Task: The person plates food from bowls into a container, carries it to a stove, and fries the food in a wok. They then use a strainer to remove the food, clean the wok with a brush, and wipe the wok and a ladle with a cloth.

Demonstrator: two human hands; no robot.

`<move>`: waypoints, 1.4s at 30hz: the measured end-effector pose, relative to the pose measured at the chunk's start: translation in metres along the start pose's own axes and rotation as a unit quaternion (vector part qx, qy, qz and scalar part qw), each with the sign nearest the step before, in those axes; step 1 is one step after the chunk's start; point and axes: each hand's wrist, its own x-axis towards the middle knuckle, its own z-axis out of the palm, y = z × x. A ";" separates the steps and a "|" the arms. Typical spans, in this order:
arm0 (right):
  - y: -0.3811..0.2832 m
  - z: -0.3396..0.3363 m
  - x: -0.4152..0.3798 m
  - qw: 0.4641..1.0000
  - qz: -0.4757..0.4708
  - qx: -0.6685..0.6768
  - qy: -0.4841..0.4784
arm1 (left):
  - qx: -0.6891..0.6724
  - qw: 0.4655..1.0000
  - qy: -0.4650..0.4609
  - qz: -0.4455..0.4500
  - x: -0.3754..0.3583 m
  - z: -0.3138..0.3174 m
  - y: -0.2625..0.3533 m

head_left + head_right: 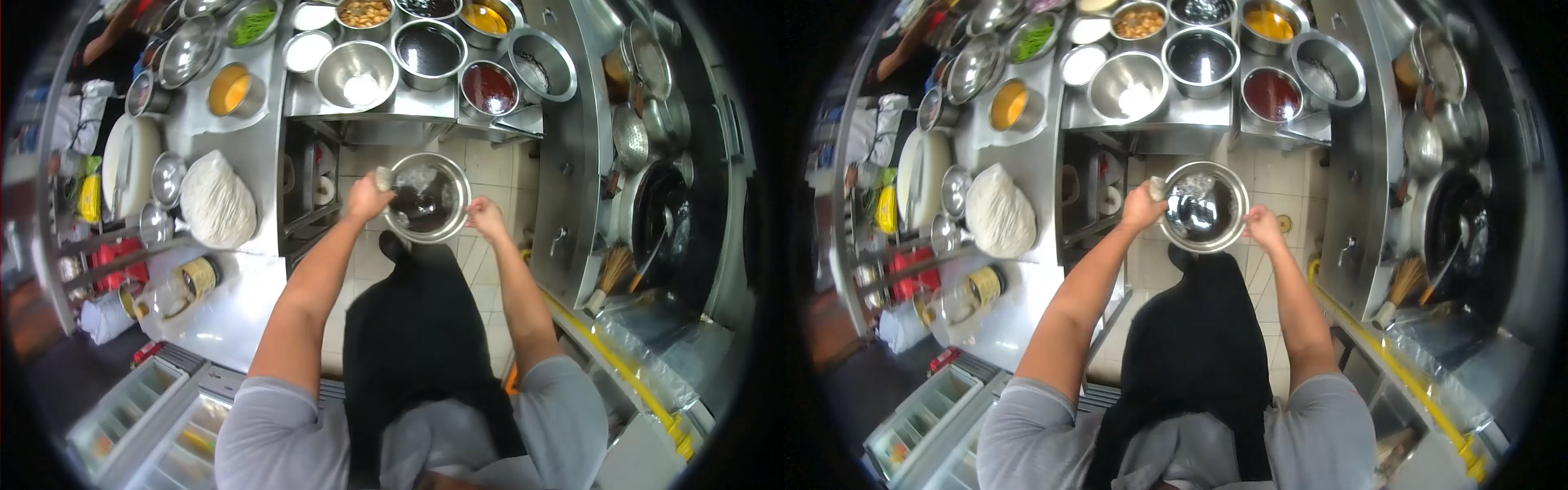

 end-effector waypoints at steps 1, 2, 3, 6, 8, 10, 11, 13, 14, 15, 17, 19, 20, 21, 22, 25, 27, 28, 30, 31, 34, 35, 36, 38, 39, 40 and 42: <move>0.012 0.016 0.014 1.000 -0.005 -0.011 0.000 | 0.006 1.000 -0.010 0.010 0.016 0.002 -0.013; 0.017 0.032 0.025 1.000 0.009 0.024 -0.006 | 0.019 1.000 -0.017 0.014 0.038 0.011 -0.031; 0.022 0.046 0.041 0.998 0.021 0.057 -0.012 | 0.036 0.999 -0.022 0.016 0.059 0.018 -0.052; 0.037 0.081 0.086 0.991 0.056 0.122 -0.020 | 0.069 0.996 -0.045 0.015 0.116 0.027 -0.081; 0.049 0.101 0.115 0.985 0.080 0.152 -0.019 | 0.092 0.994 -0.053 0.016 0.162 0.039 -0.102; 0.061 0.123 0.147 0.976 0.082 0.203 -0.014 | 0.132 0.989 -0.062 0.034 0.202 0.049 -0.118; 0.072 0.131 0.165 0.975 0.093 0.202 -0.027 | 0.154 0.984 -0.074 0.058 0.220 0.051 -0.122; 0.093 0.148 0.199 0.977 0.082 0.194 -0.036 | 0.270 0.947 -0.090 0.147 0.276 0.092 -0.201; 0.097 0.154 0.209 0.975 0.090 0.201 -0.030 | 0.289 0.940 -0.111 0.143 0.289 0.080 -0.201; 0.097 0.160 0.218 0.966 0.093 0.241 -0.020 | 0.309 0.931 -0.126 0.149 0.299 0.076 -0.203; 0.113 0.169 0.245 0.954 0.093 0.284 0.001 | 0.331 0.923 -0.142 0.136 0.312 0.073 -0.209; 0.160 0.185 0.279 0.946 -0.063 0.318 0.019 | 0.339 0.922 -0.148 0.119 0.319 0.078 -0.212; 0.149 0.178 0.281 0.954 -0.277 0.028 0.108 | 0.338 0.923 -0.149 0.107 0.321 0.080 -0.215; 0.153 0.184 0.294 0.954 -0.275 0.026 0.118 | 0.337 0.924 -0.150 0.096 0.321 0.083 -0.218; 0.176 0.198 0.319 0.943 -0.075 0.317 0.068 | 0.333 0.928 -0.146 0.083 0.320 0.085 -0.220; 0.154 0.201 0.338 0.865 0.188 0.463 0.046 | 0.310 0.941 -0.130 0.043 0.314 0.091 -0.226; 0.145 0.204 0.337 0.882 0.164 0.439 0.050 | 0.286 0.952 -0.113 0.013 0.309 0.097 -0.227; 0.144 0.205 0.338 0.884 0.159 0.436 0.053 | 0.271 0.957 -0.103 -0.002 0.307 0.100 -0.227; 0.140 0.208 0.342 0.888 0.152 0.431 0.057 | 0.234 0.968 -0.083 -0.031 0.300 0.105 -0.227; 0.139 0.211 0.343 0.888 0.149 0.431 0.060 | 0.214 0.973 -0.072 -0.047 0.297 0.107 -0.224; 0.135 0.214 0.348 0.891 0.139 0.427 0.067 | 0.138 0.985 -0.037 -0.097 0.284 0.114 -0.225; 0.134 0.215 0.352 0.892 0.134 0.426 0.069 | 0.107 0.988 -0.025 -0.111 0.281 0.116 -0.224; 0.133 0.215 0.356 0.892 0.129 0.427 0.071 | 0.074 0.989 -0.011 -0.125 0.276 0.119 -0.221; 0.129 0.218 0.365 0.892 0.118 0.429 0.076 | 0.001 0.988 0.012 -0.153 0.268 0.125 -0.215; 0.126 0.222 0.369 0.892 0.113 0.430 0.081 | -0.039 0.985 0.027 -0.167 0.263 0.126 -0.213; 0.125 0.225 0.373 0.893 0.106 0.429 0.084 | -0.078 0.979 0.038 -0.184 0.257 0.128 -0.209; 0.119 0.235 0.386 0.895 0.087 0.428 0.091 | -0.159 0.962 0.063 -0.211 0.246 0.129 -0.203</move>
